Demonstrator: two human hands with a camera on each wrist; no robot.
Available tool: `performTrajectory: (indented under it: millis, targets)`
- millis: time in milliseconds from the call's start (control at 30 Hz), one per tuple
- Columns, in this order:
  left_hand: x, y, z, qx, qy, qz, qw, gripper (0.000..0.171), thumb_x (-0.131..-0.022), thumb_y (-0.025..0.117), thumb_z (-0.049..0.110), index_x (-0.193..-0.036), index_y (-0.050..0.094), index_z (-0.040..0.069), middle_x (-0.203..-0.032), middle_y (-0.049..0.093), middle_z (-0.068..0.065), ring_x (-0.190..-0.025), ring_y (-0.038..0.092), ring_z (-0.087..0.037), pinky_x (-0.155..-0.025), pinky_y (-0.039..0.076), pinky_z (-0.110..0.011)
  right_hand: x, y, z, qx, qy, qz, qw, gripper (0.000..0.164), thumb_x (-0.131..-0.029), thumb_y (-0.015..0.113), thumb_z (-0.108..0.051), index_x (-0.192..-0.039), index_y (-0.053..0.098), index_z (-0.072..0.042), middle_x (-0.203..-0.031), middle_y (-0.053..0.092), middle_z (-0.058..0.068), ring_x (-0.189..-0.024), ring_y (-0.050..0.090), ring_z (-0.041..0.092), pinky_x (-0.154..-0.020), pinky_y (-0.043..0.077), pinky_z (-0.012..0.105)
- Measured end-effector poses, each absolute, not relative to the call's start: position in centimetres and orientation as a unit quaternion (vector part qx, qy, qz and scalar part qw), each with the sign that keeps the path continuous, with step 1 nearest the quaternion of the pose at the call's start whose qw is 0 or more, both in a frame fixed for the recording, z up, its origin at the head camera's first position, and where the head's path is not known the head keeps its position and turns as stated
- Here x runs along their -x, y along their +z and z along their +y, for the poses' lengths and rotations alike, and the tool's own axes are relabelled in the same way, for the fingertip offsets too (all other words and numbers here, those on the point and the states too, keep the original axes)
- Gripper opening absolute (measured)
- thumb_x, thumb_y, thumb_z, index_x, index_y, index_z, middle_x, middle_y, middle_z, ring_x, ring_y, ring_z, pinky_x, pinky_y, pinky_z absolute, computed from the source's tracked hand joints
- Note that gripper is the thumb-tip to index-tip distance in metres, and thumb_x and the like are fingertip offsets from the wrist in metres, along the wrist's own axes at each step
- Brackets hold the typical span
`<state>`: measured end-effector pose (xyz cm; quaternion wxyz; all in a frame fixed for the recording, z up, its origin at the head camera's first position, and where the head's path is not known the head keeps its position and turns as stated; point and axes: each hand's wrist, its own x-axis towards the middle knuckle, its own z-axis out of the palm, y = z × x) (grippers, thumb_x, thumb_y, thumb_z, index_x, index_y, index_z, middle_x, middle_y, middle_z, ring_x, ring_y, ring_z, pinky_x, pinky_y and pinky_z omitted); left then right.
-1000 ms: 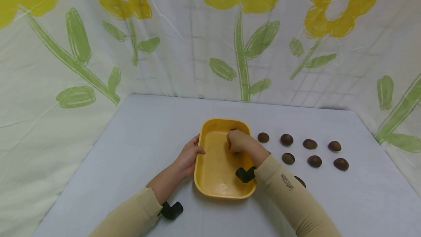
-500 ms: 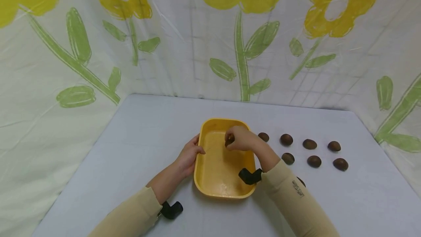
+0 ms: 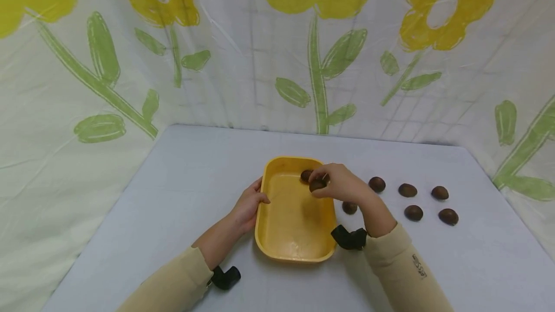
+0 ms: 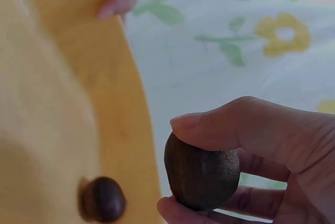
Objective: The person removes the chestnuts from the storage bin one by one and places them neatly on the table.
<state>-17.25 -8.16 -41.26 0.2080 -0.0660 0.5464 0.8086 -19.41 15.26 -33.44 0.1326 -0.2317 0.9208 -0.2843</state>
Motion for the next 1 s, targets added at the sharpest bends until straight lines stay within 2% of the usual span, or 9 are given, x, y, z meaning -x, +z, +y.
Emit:
performTrajectory:
  millis: [133, 333, 600, 767, 900, 1000]
  targets:
    - [17.3, -41.2, -8.2, 0.071, 0.812, 0.542, 0.206, 0.076, -0.079, 0.034, -0.012, -0.150, 0.013, 0.008, -0.153, 0.024, -0.010, -0.138, 0.029, -0.029, -0.113, 0.026, -0.044, 19.0, -32.8, 17.1, 0.220, -0.290, 0.924, 0.121, 0.026, -0.079, 0.070, -0.019, -0.103, 0.068, -0.010, -0.099, 0.065, 0.006, -0.086, 0.057, 0.020, -0.076, 0.050, 0.033]
    - [17.5, -41.2, -8.2, 0.069, 0.815, 0.537, 0.206, 0.076, -0.079, 0.034, -0.012, -0.150, 0.012, 0.008, -0.153, 0.023, -0.010, -0.139, 0.028, -0.029, -0.114, 0.026, -0.044, 18.4, -32.9, 19.2, 0.190, -0.307, 0.923, 0.134, 0.031, -0.078, 0.070, -0.017, -0.107, 0.066, -0.006, -0.099, 0.066, 0.004, -0.086, 0.059, 0.016, -0.078, 0.051, 0.032]
    - [17.4, -41.4, -8.2, 0.064, 0.814, 0.539, 0.208, 0.076, -0.079, 0.033, -0.012, -0.150, 0.012, 0.007, -0.153, 0.023, -0.010, -0.138, 0.029, -0.030, -0.113, 0.026, -0.045, 17.1, -34.2, 21.7, 0.188, -0.292, 0.931, 0.109, 0.029, -0.078, 0.069, -0.012, -0.107, 0.067, -0.007, -0.103, 0.064, 0.009, -0.096, 0.056, 0.026, -0.078, 0.050, 0.038]
    - [17.4, -41.4, -8.1, 0.066, 0.813, 0.539, 0.208, 0.076, -0.079, 0.033, -0.011, -0.150, 0.012, 0.008, -0.153, 0.023, -0.010, -0.138, 0.028, -0.029, -0.113, 0.026, -0.044, 16.2, -34.7, 24.1, 0.160, -0.294, 0.936, 0.109, 0.031, -0.077, 0.069, -0.010, -0.107, 0.066, -0.005, -0.103, 0.062, 0.011, -0.094, 0.056, 0.027, -0.072, 0.050, 0.032]
    - [17.3, -41.3, -8.1, 0.069, 0.813, 0.540, 0.208, 0.076, -0.079, 0.033, -0.011, -0.150, 0.012, 0.008, -0.153, 0.023, -0.010, -0.138, 0.029, -0.029, -0.113, 0.026, -0.044, 15.3, -35.0, 26.3, 0.140, -0.283, 0.943, 0.101, 0.031, -0.077, 0.067, -0.010, -0.107, 0.066, -0.005, -0.104, 0.064, 0.011, -0.098, 0.059, 0.031, -0.072, 0.051, 0.032]
    - [17.3, -41.3, -8.1, 0.072, 0.810, 0.545, 0.207, 0.076, -0.079, 0.033, -0.011, -0.150, 0.013, 0.008, -0.153, 0.024, -0.011, -0.138, 0.029, -0.030, -0.113, 0.026, -0.044, 14.7, -35.4, 27.7, 0.135, -0.288, 0.944, 0.091, 0.029, -0.077, 0.068, -0.011, -0.105, 0.066, -0.005, -0.102, 0.063, 0.009, -0.095, 0.062, 0.028, -0.071, 0.050, 0.029]
